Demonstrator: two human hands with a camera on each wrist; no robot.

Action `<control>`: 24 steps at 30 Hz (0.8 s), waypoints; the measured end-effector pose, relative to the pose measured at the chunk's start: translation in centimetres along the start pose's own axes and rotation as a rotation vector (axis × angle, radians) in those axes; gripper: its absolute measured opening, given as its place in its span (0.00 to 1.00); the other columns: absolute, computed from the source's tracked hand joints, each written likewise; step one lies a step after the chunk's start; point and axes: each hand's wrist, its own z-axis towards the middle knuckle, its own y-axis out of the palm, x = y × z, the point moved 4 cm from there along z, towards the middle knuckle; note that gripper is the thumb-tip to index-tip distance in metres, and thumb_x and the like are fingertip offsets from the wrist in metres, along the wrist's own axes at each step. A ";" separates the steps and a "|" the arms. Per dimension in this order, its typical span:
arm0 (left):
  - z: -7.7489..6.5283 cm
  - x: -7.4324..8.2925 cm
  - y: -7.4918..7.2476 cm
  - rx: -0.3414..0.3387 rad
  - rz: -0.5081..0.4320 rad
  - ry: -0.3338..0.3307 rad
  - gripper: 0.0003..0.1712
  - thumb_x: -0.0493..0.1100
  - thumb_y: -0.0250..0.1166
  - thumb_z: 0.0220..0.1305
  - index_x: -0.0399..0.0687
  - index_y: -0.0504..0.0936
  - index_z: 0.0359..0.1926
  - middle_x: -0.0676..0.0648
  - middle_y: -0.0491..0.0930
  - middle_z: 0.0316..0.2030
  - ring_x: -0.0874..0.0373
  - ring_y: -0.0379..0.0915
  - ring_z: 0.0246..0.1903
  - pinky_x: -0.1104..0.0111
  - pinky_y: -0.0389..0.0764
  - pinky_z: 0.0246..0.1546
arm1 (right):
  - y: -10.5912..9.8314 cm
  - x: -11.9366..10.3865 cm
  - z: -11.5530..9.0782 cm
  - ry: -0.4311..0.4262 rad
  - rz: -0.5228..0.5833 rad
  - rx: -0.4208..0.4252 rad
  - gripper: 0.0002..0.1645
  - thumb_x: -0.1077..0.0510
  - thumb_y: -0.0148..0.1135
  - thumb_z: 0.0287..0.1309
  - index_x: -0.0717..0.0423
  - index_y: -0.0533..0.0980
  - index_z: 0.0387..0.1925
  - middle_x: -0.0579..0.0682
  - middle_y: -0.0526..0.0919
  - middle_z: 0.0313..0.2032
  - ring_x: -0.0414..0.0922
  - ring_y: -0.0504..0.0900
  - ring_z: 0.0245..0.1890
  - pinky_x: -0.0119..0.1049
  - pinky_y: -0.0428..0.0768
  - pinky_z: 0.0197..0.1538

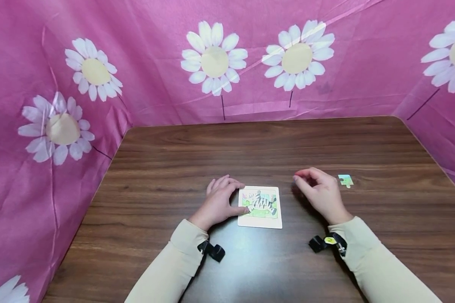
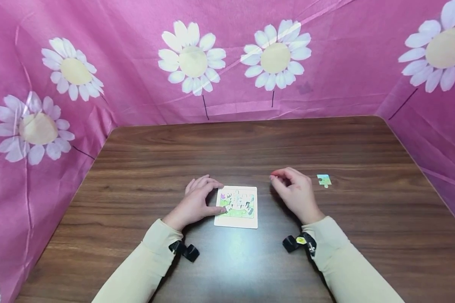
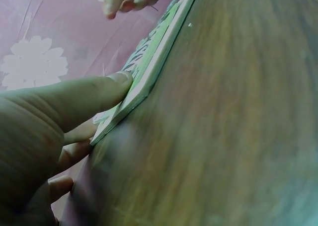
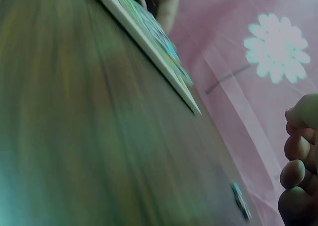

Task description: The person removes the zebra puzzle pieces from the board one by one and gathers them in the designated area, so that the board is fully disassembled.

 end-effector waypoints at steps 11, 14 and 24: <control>-0.2 0.5 0.5 0.018 0.026 -0.038 0.38 0.59 0.77 0.51 0.51 0.78 0.61 0.48 0.74 0.60 0.44 0.53 0.73 0.42 0.43 0.72 | 3.8 -2.4 -0.2 -0.137 0.028 -0.099 0.07 0.70 0.71 0.52 0.55 0.85 0.30 0.40 0.78 0.23 0.35 0.71 0.23 0.23 0.67 0.26; -0.3 0.5 0.7 0.031 0.020 -0.035 0.38 0.59 0.77 0.51 0.51 0.78 0.61 0.48 0.74 0.60 0.44 0.53 0.73 0.41 0.43 0.72 | 4.6 -3.1 -0.3 -0.181 0.042 -0.134 0.09 0.70 0.70 0.52 0.54 0.85 0.31 0.39 0.79 0.25 0.35 0.72 0.24 0.23 0.68 0.27; -0.1 0.3 0.4 0.037 0.030 -0.026 0.38 0.59 0.77 0.51 0.51 0.78 0.61 0.47 0.74 0.60 0.44 0.53 0.73 0.41 0.43 0.72 | 6.7 -5.1 -0.1 -0.217 -0.024 -0.332 0.04 0.63 0.70 0.56 0.55 0.85 0.35 0.38 0.77 0.26 0.34 0.73 0.26 0.26 0.71 0.30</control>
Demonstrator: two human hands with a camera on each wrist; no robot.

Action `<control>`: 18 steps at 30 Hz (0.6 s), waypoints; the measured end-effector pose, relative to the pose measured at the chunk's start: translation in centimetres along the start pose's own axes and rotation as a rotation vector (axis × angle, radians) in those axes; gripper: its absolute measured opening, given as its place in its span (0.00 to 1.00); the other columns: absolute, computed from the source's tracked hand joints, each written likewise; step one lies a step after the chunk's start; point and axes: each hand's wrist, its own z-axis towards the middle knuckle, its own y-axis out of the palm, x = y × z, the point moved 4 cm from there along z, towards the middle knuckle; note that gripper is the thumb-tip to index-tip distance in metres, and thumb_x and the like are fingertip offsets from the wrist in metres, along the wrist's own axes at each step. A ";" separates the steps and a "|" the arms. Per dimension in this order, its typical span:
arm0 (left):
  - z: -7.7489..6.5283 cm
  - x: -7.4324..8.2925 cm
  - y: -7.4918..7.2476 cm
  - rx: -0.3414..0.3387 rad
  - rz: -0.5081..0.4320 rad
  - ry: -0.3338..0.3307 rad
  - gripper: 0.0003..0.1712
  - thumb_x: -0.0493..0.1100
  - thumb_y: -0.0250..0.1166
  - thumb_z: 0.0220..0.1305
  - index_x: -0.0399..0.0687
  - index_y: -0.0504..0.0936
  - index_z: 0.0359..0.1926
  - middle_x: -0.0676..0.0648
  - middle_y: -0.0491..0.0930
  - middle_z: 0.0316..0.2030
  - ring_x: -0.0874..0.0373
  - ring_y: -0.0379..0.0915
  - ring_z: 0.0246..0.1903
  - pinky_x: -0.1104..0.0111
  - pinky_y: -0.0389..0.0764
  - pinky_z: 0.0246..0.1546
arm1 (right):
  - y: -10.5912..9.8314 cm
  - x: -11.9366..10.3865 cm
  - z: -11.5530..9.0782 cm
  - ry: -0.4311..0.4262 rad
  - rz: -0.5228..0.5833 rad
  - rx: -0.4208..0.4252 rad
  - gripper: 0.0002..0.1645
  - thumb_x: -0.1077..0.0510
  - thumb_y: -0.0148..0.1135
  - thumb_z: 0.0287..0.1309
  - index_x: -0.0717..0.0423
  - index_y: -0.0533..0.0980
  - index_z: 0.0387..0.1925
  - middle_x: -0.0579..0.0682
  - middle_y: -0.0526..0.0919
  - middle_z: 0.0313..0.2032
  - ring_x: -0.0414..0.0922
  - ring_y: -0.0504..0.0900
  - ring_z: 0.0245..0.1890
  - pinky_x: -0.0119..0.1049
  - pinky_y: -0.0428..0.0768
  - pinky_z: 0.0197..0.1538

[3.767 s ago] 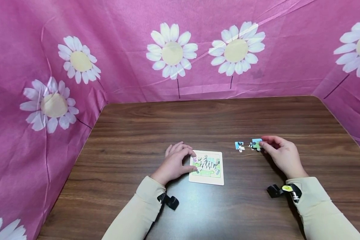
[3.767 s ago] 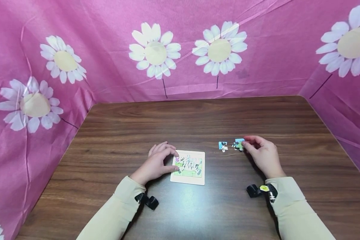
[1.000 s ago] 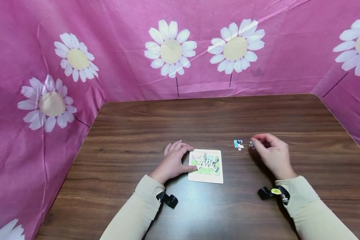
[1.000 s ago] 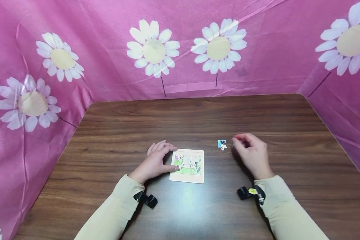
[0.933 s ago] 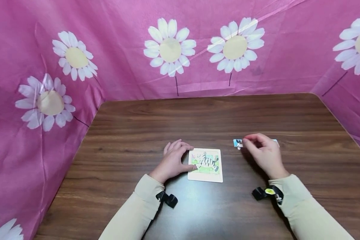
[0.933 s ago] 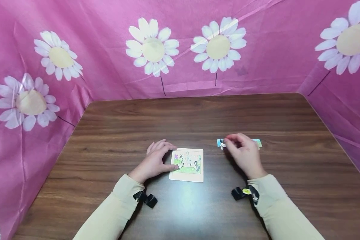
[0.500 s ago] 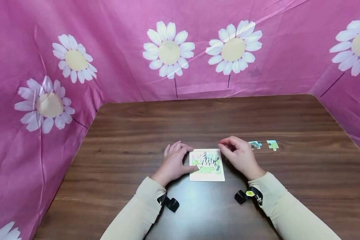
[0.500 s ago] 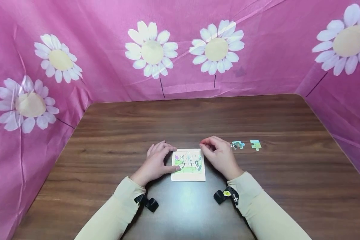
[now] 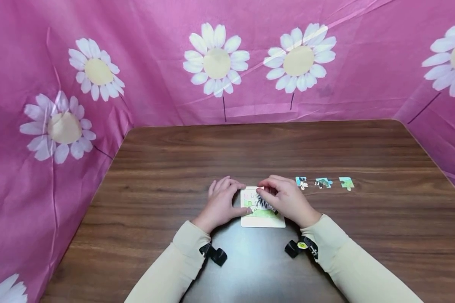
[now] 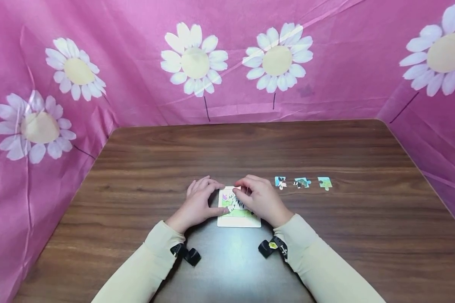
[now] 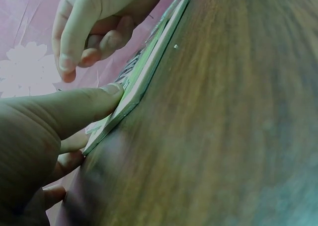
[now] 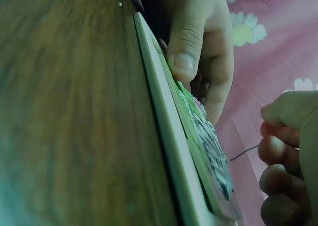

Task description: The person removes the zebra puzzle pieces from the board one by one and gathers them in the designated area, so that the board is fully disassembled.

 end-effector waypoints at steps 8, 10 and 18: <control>0.7 0.2 0.5 -0.014 -0.008 0.017 0.38 0.60 0.76 0.51 0.51 0.79 0.62 0.48 0.74 0.60 0.45 0.53 0.73 0.42 0.42 0.72 | 0.6 -0.4 0.7 0.065 -0.044 -0.169 0.12 0.58 0.72 0.56 0.60 0.84 0.42 0.38 0.76 0.24 0.33 0.72 0.24 0.30 0.73 0.28; 0.8 0.2 0.6 -0.015 -0.018 0.019 0.38 0.59 0.76 0.51 0.51 0.78 0.62 0.48 0.74 0.60 0.44 0.52 0.73 0.41 0.42 0.72 | 0.9 -0.3 0.7 0.084 -0.056 -0.218 0.14 0.58 0.71 0.56 0.60 0.84 0.43 0.38 0.75 0.23 0.33 0.71 0.23 0.30 0.73 0.28; 0.2 -0.6 0.1 0.004 -0.027 0.017 0.38 0.58 0.77 0.51 0.51 0.78 0.61 0.47 0.74 0.60 0.43 0.52 0.73 0.41 0.41 0.72 | 2.4 -0.7 1.1 0.115 -0.113 -0.337 0.17 0.54 0.70 0.54 0.60 0.83 0.44 0.37 0.72 0.22 0.32 0.68 0.23 0.30 0.72 0.31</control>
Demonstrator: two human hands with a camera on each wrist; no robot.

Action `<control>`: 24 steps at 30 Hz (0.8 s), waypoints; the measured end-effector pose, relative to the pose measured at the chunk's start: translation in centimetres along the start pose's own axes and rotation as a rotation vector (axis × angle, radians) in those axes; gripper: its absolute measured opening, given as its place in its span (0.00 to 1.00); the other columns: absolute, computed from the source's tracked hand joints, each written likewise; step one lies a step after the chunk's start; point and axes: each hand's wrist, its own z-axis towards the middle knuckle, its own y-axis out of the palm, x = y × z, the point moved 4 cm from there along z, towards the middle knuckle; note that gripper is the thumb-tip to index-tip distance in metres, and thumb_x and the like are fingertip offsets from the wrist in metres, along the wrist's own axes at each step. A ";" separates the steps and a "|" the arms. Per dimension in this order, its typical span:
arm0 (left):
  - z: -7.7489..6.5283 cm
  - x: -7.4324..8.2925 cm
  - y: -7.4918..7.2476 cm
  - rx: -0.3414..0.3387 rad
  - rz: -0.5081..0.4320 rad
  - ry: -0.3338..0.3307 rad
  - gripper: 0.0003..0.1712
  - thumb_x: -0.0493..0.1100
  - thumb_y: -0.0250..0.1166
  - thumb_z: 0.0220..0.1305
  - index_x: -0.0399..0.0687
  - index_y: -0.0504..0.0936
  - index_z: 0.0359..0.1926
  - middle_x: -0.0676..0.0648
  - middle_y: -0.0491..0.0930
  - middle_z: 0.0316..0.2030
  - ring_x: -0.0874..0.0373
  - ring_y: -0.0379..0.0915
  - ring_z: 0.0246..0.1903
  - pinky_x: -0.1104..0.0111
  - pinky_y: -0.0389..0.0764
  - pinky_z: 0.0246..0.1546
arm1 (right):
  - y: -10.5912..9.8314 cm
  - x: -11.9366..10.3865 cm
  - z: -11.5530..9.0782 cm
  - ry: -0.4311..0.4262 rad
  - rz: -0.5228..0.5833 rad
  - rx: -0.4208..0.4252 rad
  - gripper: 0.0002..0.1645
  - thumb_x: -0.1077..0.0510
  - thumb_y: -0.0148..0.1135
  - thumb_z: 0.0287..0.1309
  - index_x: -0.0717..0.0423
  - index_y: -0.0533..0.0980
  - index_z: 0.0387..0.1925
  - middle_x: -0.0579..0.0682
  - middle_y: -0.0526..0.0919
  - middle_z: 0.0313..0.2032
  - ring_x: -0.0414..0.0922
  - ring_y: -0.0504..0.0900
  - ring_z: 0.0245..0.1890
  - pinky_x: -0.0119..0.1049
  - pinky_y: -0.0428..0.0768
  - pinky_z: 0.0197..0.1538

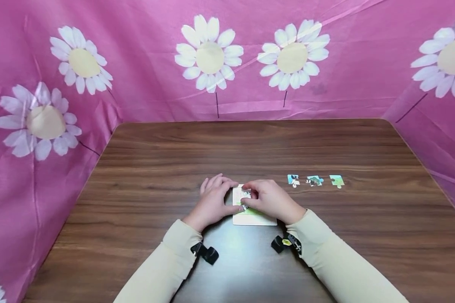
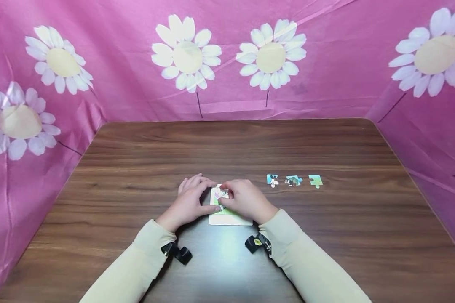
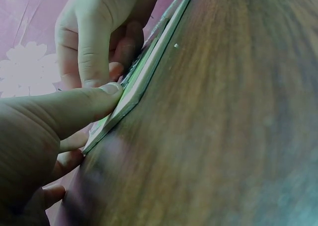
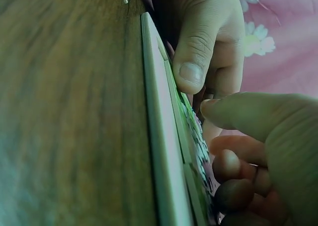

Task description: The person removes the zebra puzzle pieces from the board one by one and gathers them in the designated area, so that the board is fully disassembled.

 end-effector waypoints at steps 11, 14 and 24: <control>-0.7 -0.4 -0.9 -0.001 0.017 -0.001 0.37 0.58 0.77 0.52 0.51 0.79 0.61 0.47 0.74 0.60 0.43 0.53 0.73 0.41 0.41 0.72 | 1.0 -0.9 0.1 0.000 -0.063 -0.053 0.18 0.53 0.72 0.53 0.56 0.81 0.44 0.38 0.70 0.22 0.33 0.66 0.22 0.30 0.68 0.29; -0.7 -0.3 -0.8 0.007 0.008 0.001 0.37 0.58 0.77 0.51 0.51 0.79 0.61 0.47 0.74 0.60 0.43 0.53 0.73 0.41 0.41 0.72 | 0.9 -0.7 0.0 0.030 -0.033 -0.045 0.16 0.54 0.72 0.55 0.54 0.80 0.44 0.38 0.69 0.22 0.34 0.66 0.21 0.31 0.67 0.28; -0.3 -0.1 -0.1 0.006 0.003 0.015 0.38 0.58 0.77 0.51 0.50 0.79 0.61 0.46 0.75 0.59 0.42 0.53 0.73 0.40 0.42 0.72 | 0.6 0.6 -0.9 -0.006 0.117 0.057 0.10 0.60 0.73 0.55 0.46 0.81 0.38 0.41 0.77 0.34 0.37 0.73 0.31 0.32 0.74 0.35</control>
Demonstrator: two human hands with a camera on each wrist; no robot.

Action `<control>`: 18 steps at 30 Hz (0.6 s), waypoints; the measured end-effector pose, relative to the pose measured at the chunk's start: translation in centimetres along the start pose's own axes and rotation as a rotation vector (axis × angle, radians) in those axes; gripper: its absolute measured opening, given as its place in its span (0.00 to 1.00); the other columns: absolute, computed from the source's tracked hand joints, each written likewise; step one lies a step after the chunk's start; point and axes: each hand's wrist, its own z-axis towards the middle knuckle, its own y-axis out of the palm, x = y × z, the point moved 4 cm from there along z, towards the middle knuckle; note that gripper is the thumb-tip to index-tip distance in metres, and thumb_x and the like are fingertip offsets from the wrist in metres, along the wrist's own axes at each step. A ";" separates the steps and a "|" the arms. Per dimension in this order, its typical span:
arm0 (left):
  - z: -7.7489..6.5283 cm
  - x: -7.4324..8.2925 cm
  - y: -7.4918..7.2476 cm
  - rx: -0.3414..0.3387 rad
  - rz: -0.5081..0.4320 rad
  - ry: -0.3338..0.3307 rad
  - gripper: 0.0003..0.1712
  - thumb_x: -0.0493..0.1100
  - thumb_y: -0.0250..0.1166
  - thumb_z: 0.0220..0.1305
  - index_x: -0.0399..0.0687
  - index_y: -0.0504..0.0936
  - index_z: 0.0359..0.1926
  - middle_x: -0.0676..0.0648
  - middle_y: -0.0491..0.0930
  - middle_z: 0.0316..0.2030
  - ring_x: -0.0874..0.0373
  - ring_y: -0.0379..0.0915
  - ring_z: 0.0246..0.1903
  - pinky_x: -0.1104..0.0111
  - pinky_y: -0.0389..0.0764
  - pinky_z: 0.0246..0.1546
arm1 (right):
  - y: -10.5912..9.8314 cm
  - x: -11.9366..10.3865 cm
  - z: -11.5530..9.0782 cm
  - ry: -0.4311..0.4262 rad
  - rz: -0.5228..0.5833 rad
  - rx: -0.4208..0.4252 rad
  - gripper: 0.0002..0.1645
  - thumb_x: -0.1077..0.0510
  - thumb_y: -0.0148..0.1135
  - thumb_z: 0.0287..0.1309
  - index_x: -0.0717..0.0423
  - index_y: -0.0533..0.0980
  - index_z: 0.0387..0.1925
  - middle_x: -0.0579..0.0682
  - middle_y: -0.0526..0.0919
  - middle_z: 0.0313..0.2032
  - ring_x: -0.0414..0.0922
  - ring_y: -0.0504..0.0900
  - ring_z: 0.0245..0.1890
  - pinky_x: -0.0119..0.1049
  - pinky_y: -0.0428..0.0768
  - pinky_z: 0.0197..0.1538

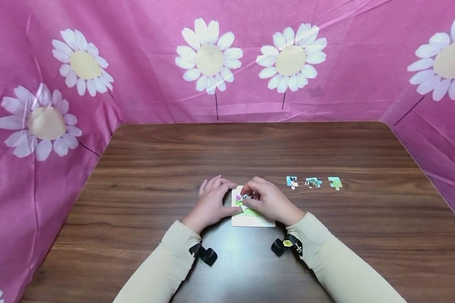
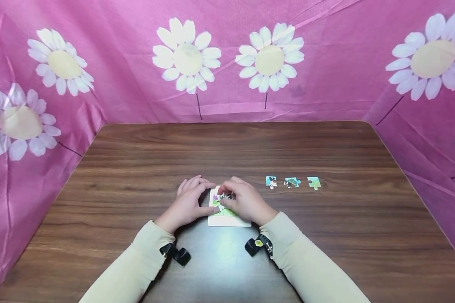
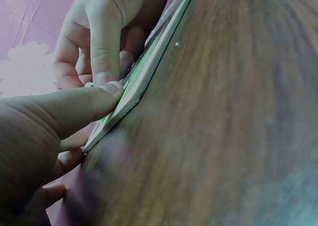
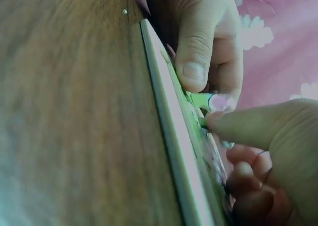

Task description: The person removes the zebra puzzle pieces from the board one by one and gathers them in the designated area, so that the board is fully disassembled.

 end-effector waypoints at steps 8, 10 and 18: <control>-0.2 0.2 0.2 0.015 -0.018 0.003 0.38 0.57 0.78 0.50 0.50 0.79 0.61 0.47 0.75 0.59 0.43 0.54 0.73 0.41 0.41 0.72 | -0.2 0.4 -0.6 0.019 0.167 -0.008 0.08 0.62 0.71 0.58 0.48 0.84 0.39 0.38 0.81 0.31 0.36 0.75 0.28 0.31 0.74 0.32; -0.4 0.2 0.1 0.016 -0.019 -0.007 0.37 0.56 0.78 0.50 0.50 0.79 0.60 0.47 0.75 0.59 0.43 0.54 0.72 0.41 0.41 0.72 | 0.0 0.4 -0.7 0.025 0.180 -0.018 0.07 0.62 0.70 0.59 0.49 0.84 0.39 0.38 0.81 0.30 0.36 0.75 0.28 0.31 0.74 0.32; -0.5 0.3 0.0 0.012 -0.012 -0.006 0.38 0.57 0.78 0.50 0.50 0.79 0.61 0.47 0.75 0.59 0.43 0.54 0.73 0.41 0.41 0.72 | 0.1 0.5 -0.9 -0.002 0.216 0.032 0.09 0.63 0.71 0.57 0.51 0.83 0.40 0.40 0.81 0.31 0.37 0.76 0.28 0.31 0.75 0.32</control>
